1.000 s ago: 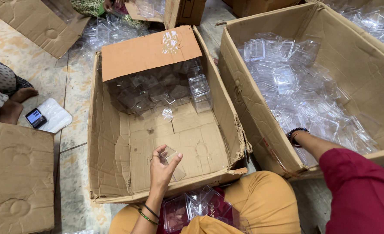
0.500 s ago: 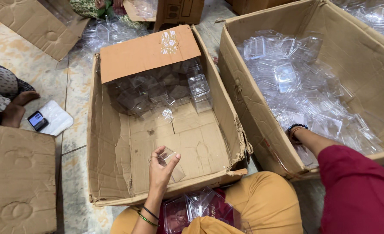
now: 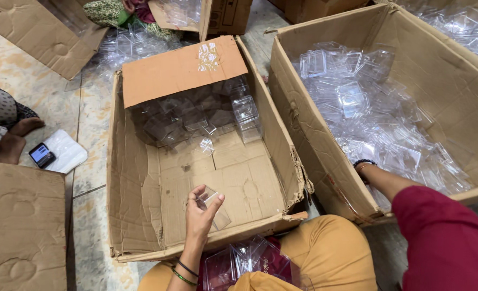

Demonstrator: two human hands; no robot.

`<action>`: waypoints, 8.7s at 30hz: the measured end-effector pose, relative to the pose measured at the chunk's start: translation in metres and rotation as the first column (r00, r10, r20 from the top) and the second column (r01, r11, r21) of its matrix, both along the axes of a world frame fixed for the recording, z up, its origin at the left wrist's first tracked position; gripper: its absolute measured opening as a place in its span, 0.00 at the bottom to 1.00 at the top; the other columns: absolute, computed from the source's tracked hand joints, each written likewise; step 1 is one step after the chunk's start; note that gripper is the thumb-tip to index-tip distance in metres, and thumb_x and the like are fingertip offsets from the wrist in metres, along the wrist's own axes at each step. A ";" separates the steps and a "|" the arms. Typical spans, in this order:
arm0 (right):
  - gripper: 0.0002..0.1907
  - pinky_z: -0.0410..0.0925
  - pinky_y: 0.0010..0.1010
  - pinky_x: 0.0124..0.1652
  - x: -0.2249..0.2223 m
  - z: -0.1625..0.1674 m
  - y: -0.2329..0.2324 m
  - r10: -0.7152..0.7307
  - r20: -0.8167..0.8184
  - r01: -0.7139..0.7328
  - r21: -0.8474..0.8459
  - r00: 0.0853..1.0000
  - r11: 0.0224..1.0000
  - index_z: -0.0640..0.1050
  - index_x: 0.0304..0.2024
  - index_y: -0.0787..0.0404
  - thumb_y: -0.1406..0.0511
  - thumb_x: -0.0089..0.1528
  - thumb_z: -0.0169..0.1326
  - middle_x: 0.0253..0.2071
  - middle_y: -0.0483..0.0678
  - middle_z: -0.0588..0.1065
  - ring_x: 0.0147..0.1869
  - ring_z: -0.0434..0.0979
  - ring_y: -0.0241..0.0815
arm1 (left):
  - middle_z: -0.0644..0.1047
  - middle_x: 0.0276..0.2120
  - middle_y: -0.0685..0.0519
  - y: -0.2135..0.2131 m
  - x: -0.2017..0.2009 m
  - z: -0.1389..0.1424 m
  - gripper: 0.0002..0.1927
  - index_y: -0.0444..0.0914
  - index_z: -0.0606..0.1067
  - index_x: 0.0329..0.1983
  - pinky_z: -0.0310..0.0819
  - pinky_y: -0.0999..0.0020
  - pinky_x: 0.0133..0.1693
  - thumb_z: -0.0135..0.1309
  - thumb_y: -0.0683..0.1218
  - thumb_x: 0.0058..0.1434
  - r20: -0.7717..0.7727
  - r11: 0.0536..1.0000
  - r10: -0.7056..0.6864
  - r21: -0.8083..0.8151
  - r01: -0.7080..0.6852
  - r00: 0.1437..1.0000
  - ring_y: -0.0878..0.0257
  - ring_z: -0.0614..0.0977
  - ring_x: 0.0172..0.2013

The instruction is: The person sits on the floor among cardboard boxes filled with clear plastic containers. They pull containers out of the boxes, press the lids and bodies together to close each one, and stack the finished containers in rows on the floor beside them.

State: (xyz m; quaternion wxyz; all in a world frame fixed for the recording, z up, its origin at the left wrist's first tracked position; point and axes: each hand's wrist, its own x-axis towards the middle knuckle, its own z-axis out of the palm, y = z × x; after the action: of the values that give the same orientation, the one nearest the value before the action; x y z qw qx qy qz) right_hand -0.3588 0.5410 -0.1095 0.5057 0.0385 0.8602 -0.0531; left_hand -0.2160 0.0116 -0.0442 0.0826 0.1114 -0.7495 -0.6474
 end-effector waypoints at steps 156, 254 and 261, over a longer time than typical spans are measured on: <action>0.31 0.71 0.45 0.62 0.372 0.148 -0.340 -0.175 -0.939 -0.848 -0.343 0.297 0.404 0.71 0.64 0.64 0.63 0.61 0.65 0.66 0.61 0.71 0.67 0.75 0.60 | 0.73 0.33 0.53 -0.215 0.462 -0.154 0.18 0.36 0.71 0.48 0.75 0.66 0.33 0.62 0.52 0.63 0.512 0.360 0.599 0.514 -0.779 0.615 0.61 0.77 0.32; 0.58 0.63 0.47 0.64 0.313 0.049 -0.108 -0.224 -0.841 -0.158 -0.340 0.493 0.927 0.66 0.69 0.61 0.47 0.41 0.71 0.66 0.68 0.63 0.70 0.63 0.66 | 0.78 0.45 0.42 0.062 0.116 0.003 0.18 0.36 0.79 0.39 0.76 0.54 0.49 0.67 0.52 0.53 -0.073 0.659 -0.222 -0.746 0.094 0.972 0.46 0.81 0.45; 0.48 0.66 0.48 0.60 0.310 0.084 -0.169 -0.407 -0.828 -0.040 -0.456 0.387 0.889 0.69 0.64 0.63 0.46 0.49 0.69 0.59 0.67 0.71 0.63 0.71 0.65 | 0.76 0.52 0.42 0.022 0.168 0.014 0.21 0.34 0.73 0.57 0.75 0.55 0.55 0.61 0.43 0.61 -0.370 0.730 -0.251 -0.680 -0.076 0.895 0.44 0.79 0.53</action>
State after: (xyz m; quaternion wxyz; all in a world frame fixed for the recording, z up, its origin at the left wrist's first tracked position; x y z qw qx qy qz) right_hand -0.0490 0.3722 -0.0257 -0.0561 -0.0043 0.9528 -0.2985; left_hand -0.0480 0.0332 -0.0306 0.2520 -0.1111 -0.8992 -0.3400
